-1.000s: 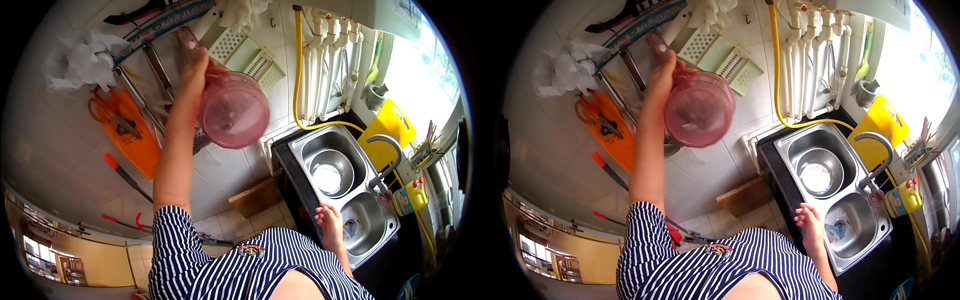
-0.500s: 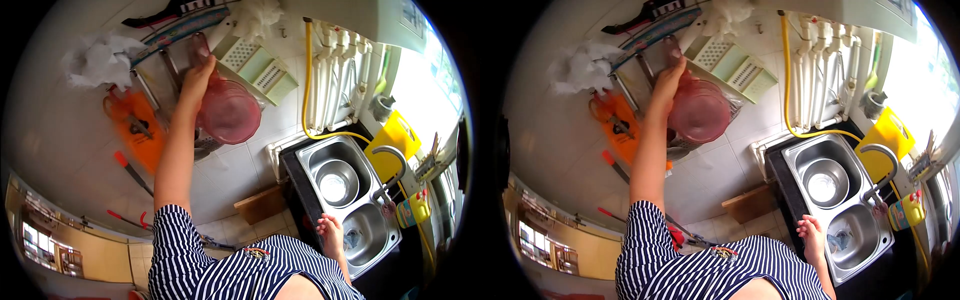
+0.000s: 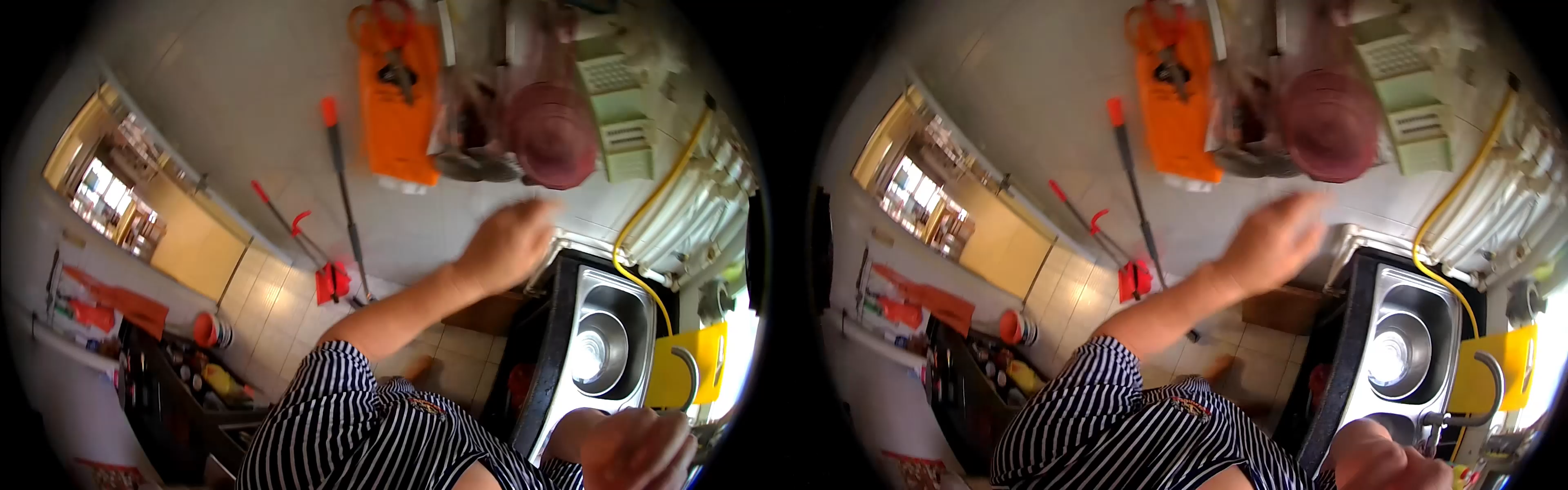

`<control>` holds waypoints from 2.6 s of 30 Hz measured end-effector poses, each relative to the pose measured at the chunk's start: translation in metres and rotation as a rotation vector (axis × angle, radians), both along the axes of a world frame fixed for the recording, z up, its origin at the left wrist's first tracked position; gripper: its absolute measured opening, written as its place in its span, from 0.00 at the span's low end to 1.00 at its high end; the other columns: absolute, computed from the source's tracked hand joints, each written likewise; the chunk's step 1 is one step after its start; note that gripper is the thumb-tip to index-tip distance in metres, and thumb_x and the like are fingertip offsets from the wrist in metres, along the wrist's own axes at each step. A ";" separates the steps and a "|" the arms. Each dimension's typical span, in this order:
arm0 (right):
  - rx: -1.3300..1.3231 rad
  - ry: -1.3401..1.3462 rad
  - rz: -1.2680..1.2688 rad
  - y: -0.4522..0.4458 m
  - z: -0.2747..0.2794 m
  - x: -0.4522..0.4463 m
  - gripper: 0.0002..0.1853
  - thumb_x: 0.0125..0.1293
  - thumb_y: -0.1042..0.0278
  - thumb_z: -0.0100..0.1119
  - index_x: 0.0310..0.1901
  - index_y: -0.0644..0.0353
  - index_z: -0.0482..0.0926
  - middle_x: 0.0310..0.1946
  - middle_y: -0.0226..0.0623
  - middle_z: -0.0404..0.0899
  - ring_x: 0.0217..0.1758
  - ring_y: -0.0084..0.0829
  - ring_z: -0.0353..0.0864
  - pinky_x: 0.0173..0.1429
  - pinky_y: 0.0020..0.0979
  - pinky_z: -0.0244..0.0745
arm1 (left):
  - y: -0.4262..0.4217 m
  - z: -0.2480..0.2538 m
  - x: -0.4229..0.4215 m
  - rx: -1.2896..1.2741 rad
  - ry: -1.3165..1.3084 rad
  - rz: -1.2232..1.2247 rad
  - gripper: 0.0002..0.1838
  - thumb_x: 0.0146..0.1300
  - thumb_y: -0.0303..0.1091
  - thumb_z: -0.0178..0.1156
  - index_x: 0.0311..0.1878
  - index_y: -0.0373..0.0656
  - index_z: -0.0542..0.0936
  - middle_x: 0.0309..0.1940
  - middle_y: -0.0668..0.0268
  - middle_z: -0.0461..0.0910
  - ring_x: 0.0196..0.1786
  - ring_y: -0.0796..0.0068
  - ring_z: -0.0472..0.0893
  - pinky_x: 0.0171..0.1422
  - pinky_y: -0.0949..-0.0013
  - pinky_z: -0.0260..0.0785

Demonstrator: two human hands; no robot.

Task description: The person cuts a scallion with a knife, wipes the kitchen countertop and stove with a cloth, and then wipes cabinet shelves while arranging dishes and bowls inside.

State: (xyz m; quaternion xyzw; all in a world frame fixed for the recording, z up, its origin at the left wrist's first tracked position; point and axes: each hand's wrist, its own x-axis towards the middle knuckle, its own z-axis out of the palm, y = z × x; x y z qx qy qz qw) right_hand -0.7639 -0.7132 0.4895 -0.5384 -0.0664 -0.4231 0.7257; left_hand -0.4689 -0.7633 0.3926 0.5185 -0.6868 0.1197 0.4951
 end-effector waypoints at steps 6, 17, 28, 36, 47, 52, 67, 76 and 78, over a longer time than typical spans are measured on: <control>-0.427 -1.080 0.131 0.034 0.015 0.158 0.06 0.64 0.69 0.60 0.29 0.55 0.76 0.41 0.31 0.79 0.40 0.21 0.79 0.50 0.27 0.74 | 0.118 -0.139 0.021 0.897 -0.177 -0.248 0.23 0.64 0.34 0.61 0.62 0.46 0.74 0.53 0.55 0.80 0.51 0.54 0.82 0.53 0.55 0.76; -0.364 -0.632 0.471 0.179 0.004 0.319 0.07 0.70 0.57 0.54 0.35 0.46 0.76 0.30 0.21 0.71 0.36 0.22 0.68 0.39 0.24 0.70 | 0.401 -0.204 0.193 1.277 0.183 0.278 0.20 0.61 0.43 0.61 0.53 0.44 0.79 0.43 0.54 0.84 0.49 0.52 0.82 0.51 0.51 0.74; -0.371 -0.427 1.006 0.379 0.004 0.503 0.08 0.70 0.65 0.55 0.46 0.52 0.81 0.42 0.24 0.77 0.43 0.25 0.75 0.45 0.24 0.72 | 0.670 -0.199 0.240 1.240 0.698 0.903 0.24 0.66 0.43 0.59 0.63 0.46 0.74 0.51 0.54 0.81 0.54 0.51 0.80 0.58 0.53 0.71; -0.358 -0.211 0.816 0.410 -0.122 0.672 0.07 0.66 0.80 0.49 0.43 0.63 0.76 0.38 0.39 0.78 0.38 0.29 0.76 0.43 0.31 0.74 | 0.813 -0.251 0.211 0.442 0.913 2.056 0.25 0.69 0.39 0.56 0.63 0.33 0.71 0.64 0.44 0.71 0.68 0.45 0.69 0.73 0.52 0.60; -0.558 0.951 0.586 0.414 -0.318 0.840 0.17 0.64 0.79 0.45 0.52 0.64 0.78 0.43 0.37 0.81 0.43 0.26 0.79 0.46 0.27 0.75 | 1.028 -0.345 0.249 0.873 1.094 3.046 0.31 0.74 0.56 0.38 0.75 0.53 0.64 0.75 0.62 0.61 0.77 0.54 0.57 0.77 0.39 0.45; -0.758 0.869 0.710 0.485 -0.333 0.932 0.16 0.64 0.78 0.46 0.51 0.64 0.79 0.43 0.37 0.81 0.40 0.25 0.79 0.44 0.26 0.75 | 1.003 -0.346 0.270 0.826 0.953 3.119 0.27 0.73 0.53 0.44 0.70 0.53 0.71 0.72 0.69 0.67 0.76 0.59 0.61 0.76 0.40 0.48; -1.382 0.238 1.502 0.905 -0.303 0.955 0.13 0.66 0.77 0.51 0.50 0.61 0.79 0.47 0.46 0.78 0.49 0.43 0.80 0.54 0.35 0.76 | 1.118 -0.328 0.272 0.969 1.266 3.209 0.27 0.74 0.53 0.43 0.72 0.56 0.68 0.75 0.67 0.63 0.76 0.56 0.61 0.74 0.36 0.50; -1.647 0.082 1.518 1.041 -0.312 0.976 0.15 0.68 0.72 0.52 0.55 0.60 0.77 0.56 0.44 0.75 0.56 0.43 0.78 0.60 0.37 0.74 | 1.318 -0.329 0.230 0.889 1.586 3.218 0.29 0.76 0.56 0.37 0.76 0.60 0.61 0.78 0.72 0.57 0.79 0.60 0.56 0.77 0.36 0.45; -1.681 -0.010 1.426 1.067 -0.312 0.984 0.16 0.69 0.68 0.55 0.56 0.61 0.76 0.59 0.45 0.74 0.60 0.43 0.76 0.63 0.38 0.73 | 1.348 -0.326 0.227 0.777 1.739 3.179 0.30 0.76 0.56 0.36 0.77 0.60 0.59 0.78 0.73 0.54 0.79 0.60 0.55 0.78 0.36 0.43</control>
